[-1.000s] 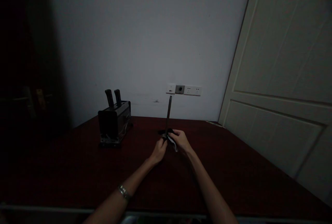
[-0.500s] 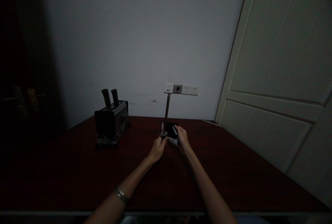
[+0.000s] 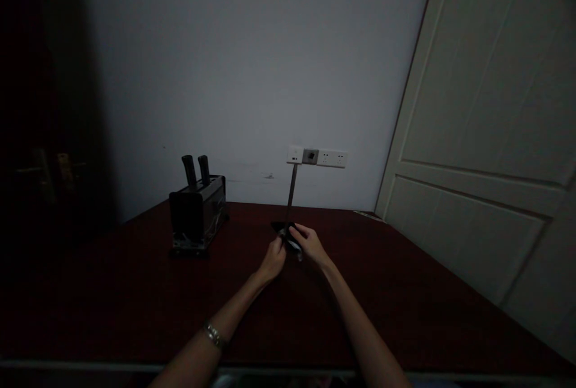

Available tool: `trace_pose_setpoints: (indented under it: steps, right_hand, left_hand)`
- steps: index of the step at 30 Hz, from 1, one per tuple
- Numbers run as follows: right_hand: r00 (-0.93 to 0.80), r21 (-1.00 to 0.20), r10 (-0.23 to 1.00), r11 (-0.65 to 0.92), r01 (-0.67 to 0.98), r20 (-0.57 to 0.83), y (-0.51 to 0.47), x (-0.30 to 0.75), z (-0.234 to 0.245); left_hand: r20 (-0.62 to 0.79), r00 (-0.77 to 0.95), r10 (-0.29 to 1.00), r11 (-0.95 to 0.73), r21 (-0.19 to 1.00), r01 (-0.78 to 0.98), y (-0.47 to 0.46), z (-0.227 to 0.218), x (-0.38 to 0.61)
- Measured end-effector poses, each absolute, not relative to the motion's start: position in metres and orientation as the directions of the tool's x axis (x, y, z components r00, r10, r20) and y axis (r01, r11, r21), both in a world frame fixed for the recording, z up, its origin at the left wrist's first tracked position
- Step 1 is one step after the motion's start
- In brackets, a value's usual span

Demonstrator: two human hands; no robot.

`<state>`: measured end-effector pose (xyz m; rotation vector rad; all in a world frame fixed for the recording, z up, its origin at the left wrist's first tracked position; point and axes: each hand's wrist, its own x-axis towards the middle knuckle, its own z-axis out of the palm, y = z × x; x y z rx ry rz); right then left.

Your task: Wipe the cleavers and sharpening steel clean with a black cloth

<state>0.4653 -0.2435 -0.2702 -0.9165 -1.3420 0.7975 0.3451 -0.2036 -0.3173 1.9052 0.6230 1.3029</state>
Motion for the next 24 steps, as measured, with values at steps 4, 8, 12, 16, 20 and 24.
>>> trace_pose_setpoints:
  steps: [4,8,12,16,20,24]
  right_hand:
    - [0.023,-0.91,0.91,0.413,0.034,0.414,-0.244,0.465,-0.273]
    - [0.145,-0.898,0.891,0.439,-0.04,0.429,-0.235,0.471,-0.276]
    - [0.337,-0.859,0.824,0.505,-0.077,0.455,-0.226,0.485,-0.275]
    - [0.393,-0.853,0.813,0.508,-0.119,0.429,-0.229,0.494,-0.268]
    - [0.262,-0.894,0.888,0.423,-0.147,0.377,-0.237,0.491,-0.264]
    - [0.187,-0.901,0.893,0.428,-0.073,0.409,-0.238,0.491,-0.258]
  left_hand:
    - [0.565,0.357,0.744,-0.606,0.796,0.002,-0.204,-0.317,0.345]
    - [0.547,0.322,0.773,-0.59,0.806,0.047,-0.206,-0.316,0.346]
    - [0.513,0.314,0.799,-0.565,0.819,0.098,-0.211,-0.312,0.347]
    - [0.528,0.327,0.784,-0.58,0.811,0.082,-0.214,-0.31,0.347]
    - [0.533,0.344,0.773,-0.587,0.807,0.067,-0.213,-0.311,0.347]
    - [0.541,0.348,0.765,-0.595,0.802,0.06,-0.211,-0.313,0.347]
